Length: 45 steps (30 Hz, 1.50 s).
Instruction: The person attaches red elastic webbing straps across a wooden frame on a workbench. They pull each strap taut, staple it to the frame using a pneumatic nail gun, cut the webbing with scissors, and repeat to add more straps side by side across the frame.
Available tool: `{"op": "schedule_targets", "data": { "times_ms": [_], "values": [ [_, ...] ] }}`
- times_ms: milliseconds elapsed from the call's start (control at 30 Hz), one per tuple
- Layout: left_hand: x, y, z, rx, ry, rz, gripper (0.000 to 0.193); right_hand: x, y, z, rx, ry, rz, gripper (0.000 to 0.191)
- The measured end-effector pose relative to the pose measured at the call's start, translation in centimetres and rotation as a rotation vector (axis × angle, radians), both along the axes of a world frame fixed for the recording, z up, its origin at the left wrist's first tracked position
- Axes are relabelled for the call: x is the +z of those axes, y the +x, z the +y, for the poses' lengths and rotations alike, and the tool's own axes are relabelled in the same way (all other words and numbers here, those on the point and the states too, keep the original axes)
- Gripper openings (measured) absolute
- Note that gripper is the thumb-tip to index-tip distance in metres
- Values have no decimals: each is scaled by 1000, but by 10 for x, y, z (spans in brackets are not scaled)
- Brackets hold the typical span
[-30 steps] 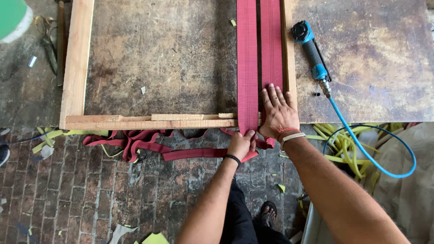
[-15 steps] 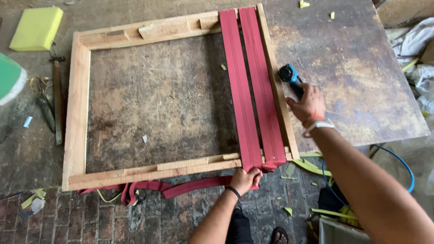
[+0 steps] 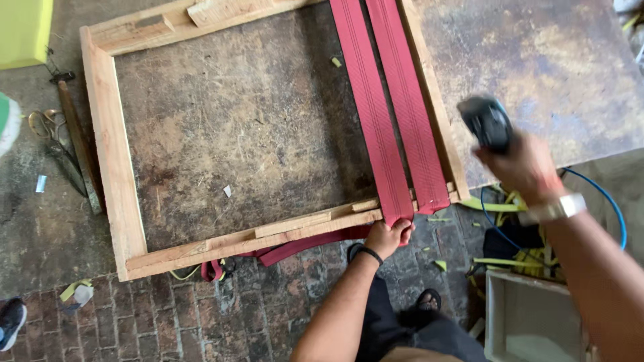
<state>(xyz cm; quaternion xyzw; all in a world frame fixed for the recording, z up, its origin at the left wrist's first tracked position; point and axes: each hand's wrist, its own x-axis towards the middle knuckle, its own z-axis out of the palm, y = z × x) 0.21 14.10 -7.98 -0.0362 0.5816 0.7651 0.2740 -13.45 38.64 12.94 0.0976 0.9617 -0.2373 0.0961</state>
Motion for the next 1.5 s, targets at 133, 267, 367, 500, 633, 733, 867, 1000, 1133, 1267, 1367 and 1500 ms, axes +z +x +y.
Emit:
{"op": "schedule_targets", "data": {
  "times_ms": [133,267,367,500,633,733,867,1000,1133,1267,1367,1500],
  "values": [
    [-4,0,1,-5,21,-20,32,-4,123,-27,-56,-333,-17,31],
    [-1,1,-1,-77,-99,-6,35,-30,172,-59,-245,-336,-352,26],
    [5,0,-6,-129,-234,19,38,-43,179,-72,-211,-241,-345,32],
    [13,-2,-7,-105,-155,-3,38,-47,178,-75,-161,-219,-213,35],
    [14,-1,-6,-94,-171,35,38,-42,176,-77,-133,-201,-273,34],
    [10,-1,-6,-115,-293,125,48,-38,173,-84,-142,-125,-383,40],
    [4,-2,-3,-84,-248,26,35,-34,172,-96,-105,-133,-318,40],
    [1,-5,0,-74,-235,-23,21,-29,171,-102,-54,-138,-334,41],
    [3,-6,-5,-149,-520,162,14,-28,170,-108,-44,-189,-324,43],
    [12,-5,-7,-119,-426,256,16,-28,169,-109,-11,-154,-307,45],
    [17,-3,-4,-118,-427,71,28,-24,168,-100,-32,-154,-342,46],
    [21,-2,-2,1,-78,-93,38,-3,158,-69,-170,-251,-365,43]
  ]
}}
